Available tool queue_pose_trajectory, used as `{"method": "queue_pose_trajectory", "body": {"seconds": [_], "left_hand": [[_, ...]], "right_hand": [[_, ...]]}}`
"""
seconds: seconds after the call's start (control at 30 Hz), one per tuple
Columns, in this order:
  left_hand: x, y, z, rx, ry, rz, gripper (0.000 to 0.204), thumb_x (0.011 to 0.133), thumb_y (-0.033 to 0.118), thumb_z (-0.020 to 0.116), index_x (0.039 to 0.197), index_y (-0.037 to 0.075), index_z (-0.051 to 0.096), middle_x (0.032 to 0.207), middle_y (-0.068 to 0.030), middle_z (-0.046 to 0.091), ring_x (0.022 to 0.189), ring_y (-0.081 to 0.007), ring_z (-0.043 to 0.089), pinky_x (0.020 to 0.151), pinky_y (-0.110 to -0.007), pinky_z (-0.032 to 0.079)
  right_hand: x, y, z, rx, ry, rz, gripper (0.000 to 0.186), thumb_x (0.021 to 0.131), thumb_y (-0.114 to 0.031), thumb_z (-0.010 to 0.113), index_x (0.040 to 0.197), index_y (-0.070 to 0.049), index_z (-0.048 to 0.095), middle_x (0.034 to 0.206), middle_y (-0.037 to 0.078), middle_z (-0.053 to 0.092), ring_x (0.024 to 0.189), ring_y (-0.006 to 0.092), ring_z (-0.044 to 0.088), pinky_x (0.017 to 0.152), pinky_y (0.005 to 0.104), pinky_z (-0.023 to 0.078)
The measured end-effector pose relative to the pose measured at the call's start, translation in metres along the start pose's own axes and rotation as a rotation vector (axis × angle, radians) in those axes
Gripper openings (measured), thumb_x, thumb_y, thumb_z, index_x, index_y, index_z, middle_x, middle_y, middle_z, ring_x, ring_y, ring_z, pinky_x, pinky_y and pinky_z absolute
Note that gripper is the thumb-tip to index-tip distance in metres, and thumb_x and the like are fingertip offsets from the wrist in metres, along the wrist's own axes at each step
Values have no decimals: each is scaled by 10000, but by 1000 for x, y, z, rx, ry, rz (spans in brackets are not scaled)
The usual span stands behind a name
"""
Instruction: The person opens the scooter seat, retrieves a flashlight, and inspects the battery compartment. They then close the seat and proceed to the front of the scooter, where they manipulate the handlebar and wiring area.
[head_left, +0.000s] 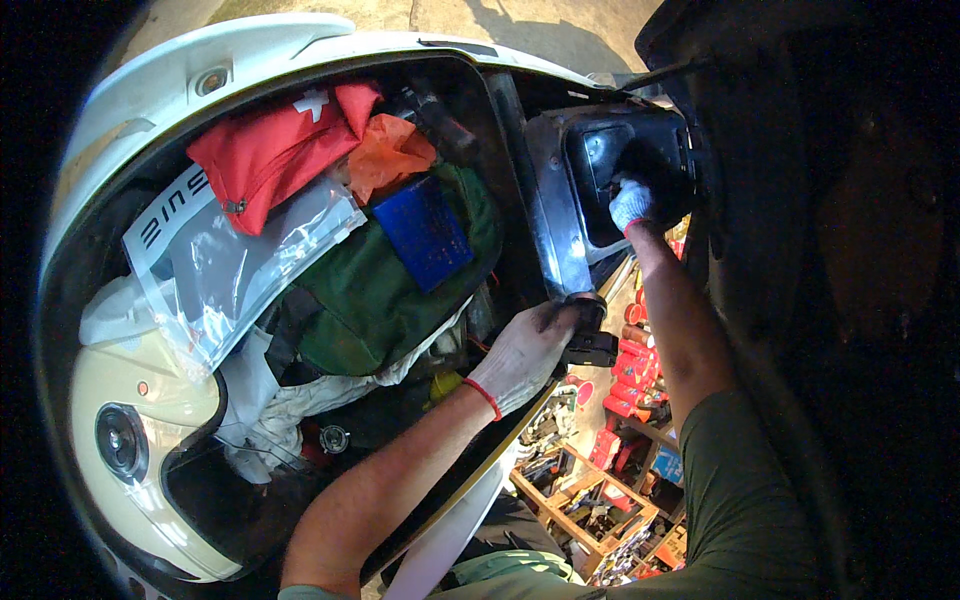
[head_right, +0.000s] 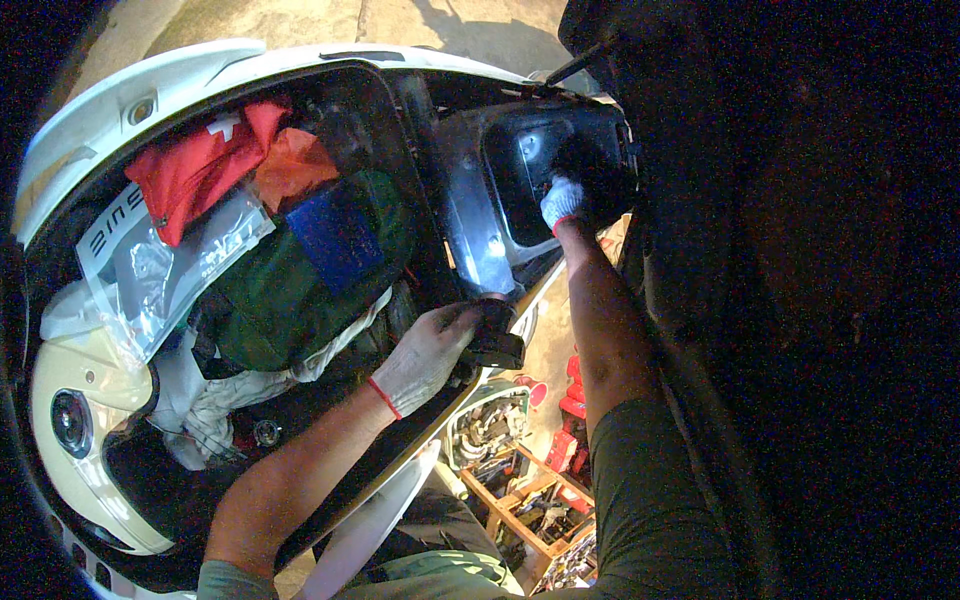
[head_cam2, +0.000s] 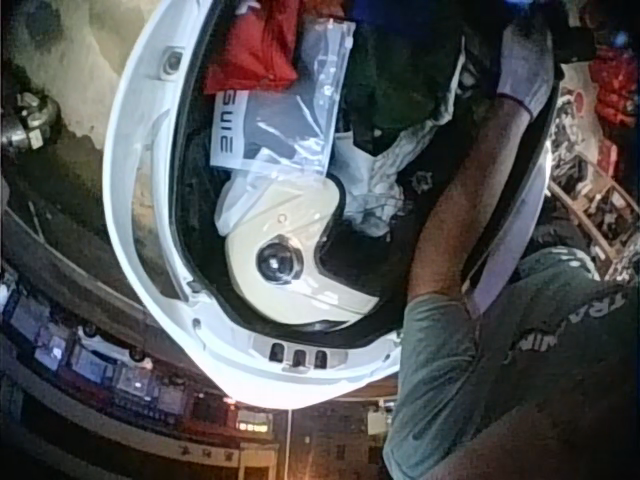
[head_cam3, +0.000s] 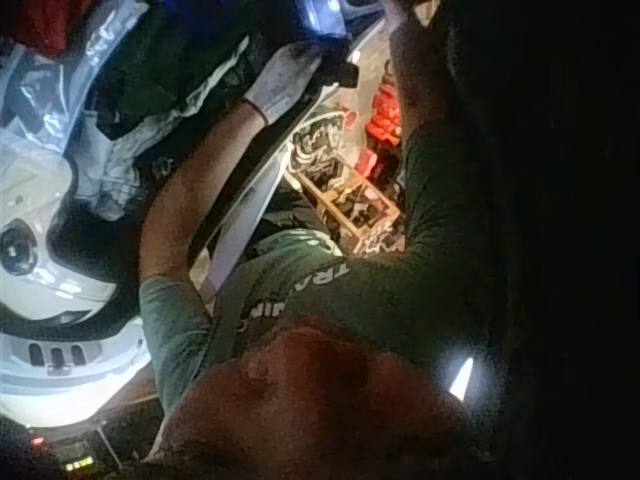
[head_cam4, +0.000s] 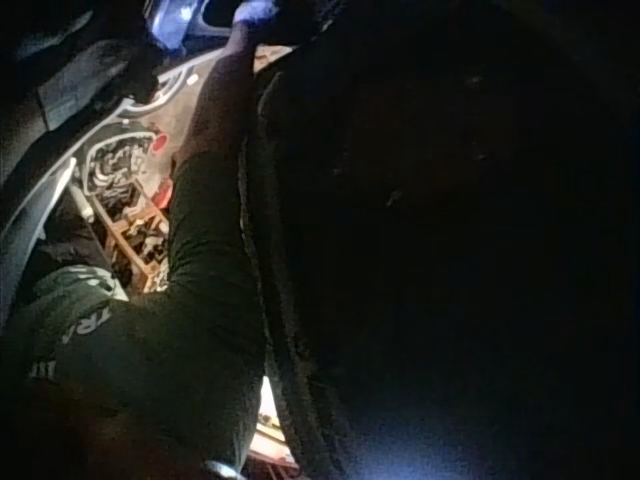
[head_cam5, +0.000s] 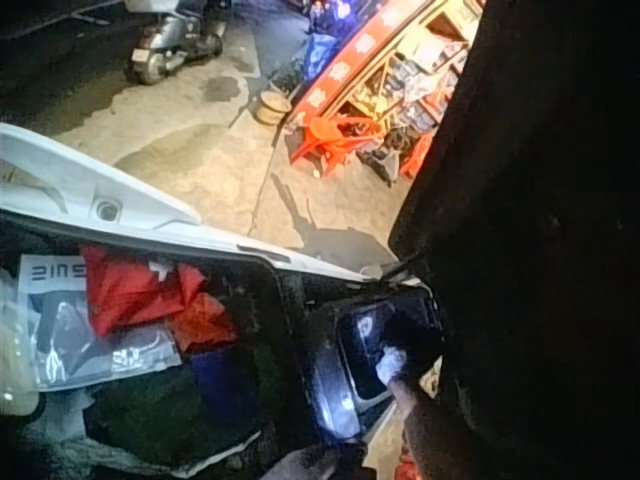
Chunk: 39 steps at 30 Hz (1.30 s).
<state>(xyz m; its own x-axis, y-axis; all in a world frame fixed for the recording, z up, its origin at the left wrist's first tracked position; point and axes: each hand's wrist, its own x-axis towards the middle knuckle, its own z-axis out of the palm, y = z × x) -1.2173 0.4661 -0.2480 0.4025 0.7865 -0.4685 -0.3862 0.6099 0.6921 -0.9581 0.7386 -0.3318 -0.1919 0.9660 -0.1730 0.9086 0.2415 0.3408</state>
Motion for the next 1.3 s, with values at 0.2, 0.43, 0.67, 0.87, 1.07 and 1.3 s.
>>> {"method": "queue_pose_trajectory", "body": {"seconds": [0.2,0.43,0.67,0.87,1.07,1.3], "left_hand": [[20,-1,8,-33,56,128,413,1024,329,486,1087,-65,594,820,-181,642,703,-202,619,652,-358,498],[24,17,6,-51,54,-11,386,1039,264,491,1177,-76,611,979,-118,681,880,-126,565,829,-296,466],[31,19,3,61,98,-47,400,1036,272,491,1134,-96,611,919,-113,665,843,-113,538,787,-301,462],[36,12,9,24,81,4,389,1035,260,485,1154,-91,602,926,-117,667,838,-123,555,779,-310,471],[37,7,3,10,71,-8,394,1036,255,478,1205,-83,590,1036,-174,690,918,-151,588,851,-314,473],[40,4,6,77,67,56,403,1031,266,480,1211,-77,593,1087,-228,687,998,-184,623,894,-334,471]], "right_hand": [[8,16,15,-104,16,-82,291,847,-161,569,1103,-102,695,1197,215,652,1084,389,636,935,461,510],[15,16,6,18,-112,-85,325,866,-229,559,1133,-93,684,1195,222,652,1067,401,643,937,471,510],[16,-7,4,-67,-171,-105,373,857,-385,596,1024,-79,727,1022,194,715,969,383,684,867,483,531],[26,14,17,-96,-307,88,395,869,-293,607,1220,-119,654,1265,181,635,1154,369,610,987,438,487],[26,11,32,-265,-235,-309,294,897,-323,557,1017,-115,726,1087,182,698,972,371,677,836,477,538],[32,20,29,48,-335,156,265,867,-296,610,991,-99,738,970,131,721,864,292,679,758,435,527]]}}
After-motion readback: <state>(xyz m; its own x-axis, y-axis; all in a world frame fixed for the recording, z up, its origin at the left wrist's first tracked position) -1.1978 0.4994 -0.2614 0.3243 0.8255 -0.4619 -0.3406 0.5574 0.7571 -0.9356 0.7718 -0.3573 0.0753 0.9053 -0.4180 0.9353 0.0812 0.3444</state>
